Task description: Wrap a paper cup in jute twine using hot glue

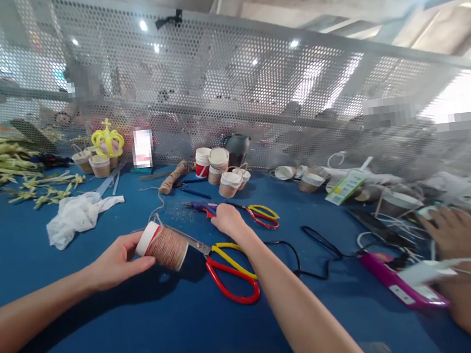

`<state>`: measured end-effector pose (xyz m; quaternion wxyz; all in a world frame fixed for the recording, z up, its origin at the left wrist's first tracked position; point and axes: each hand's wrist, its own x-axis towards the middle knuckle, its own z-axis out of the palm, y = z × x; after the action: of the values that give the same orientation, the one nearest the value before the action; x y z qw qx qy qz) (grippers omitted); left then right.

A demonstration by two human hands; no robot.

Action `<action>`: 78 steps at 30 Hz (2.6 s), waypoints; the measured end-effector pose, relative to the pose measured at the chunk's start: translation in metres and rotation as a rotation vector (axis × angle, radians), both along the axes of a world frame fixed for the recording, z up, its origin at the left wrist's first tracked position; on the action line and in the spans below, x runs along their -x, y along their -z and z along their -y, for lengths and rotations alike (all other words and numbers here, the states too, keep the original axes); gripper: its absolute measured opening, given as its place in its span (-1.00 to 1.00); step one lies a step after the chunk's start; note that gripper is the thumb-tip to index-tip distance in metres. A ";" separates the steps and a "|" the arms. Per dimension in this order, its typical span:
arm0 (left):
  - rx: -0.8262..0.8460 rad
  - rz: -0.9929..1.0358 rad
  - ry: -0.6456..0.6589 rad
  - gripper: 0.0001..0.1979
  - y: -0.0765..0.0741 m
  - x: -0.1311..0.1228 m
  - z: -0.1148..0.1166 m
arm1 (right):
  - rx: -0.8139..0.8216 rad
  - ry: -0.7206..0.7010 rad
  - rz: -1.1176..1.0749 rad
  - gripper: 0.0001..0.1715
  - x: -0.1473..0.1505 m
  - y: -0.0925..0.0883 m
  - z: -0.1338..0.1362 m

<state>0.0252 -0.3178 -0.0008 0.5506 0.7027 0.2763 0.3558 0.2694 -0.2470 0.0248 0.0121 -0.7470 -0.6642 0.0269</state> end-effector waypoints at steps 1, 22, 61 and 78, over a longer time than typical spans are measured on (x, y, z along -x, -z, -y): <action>0.030 0.014 0.010 -0.72 0.000 0.000 0.000 | -0.007 0.025 -0.064 -0.72 -0.001 0.000 -0.001; 0.254 -0.059 0.022 -0.66 -0.001 -0.004 0.003 | 0.177 -0.230 -1.672 -0.87 0.080 -0.030 0.054; 0.005 -0.223 -0.284 -0.58 -0.014 0.008 -0.011 | 0.044 -0.254 -0.780 -0.75 0.040 -0.029 0.113; -0.027 -0.254 -0.255 -0.57 -0.016 0.008 -0.010 | -0.128 -0.344 -0.686 -0.83 0.050 -0.027 0.122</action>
<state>0.0171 -0.3078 0.0149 0.4522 0.7088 0.4255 0.3347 0.2193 -0.3695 0.0521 0.2754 -0.5702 -0.7373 0.2353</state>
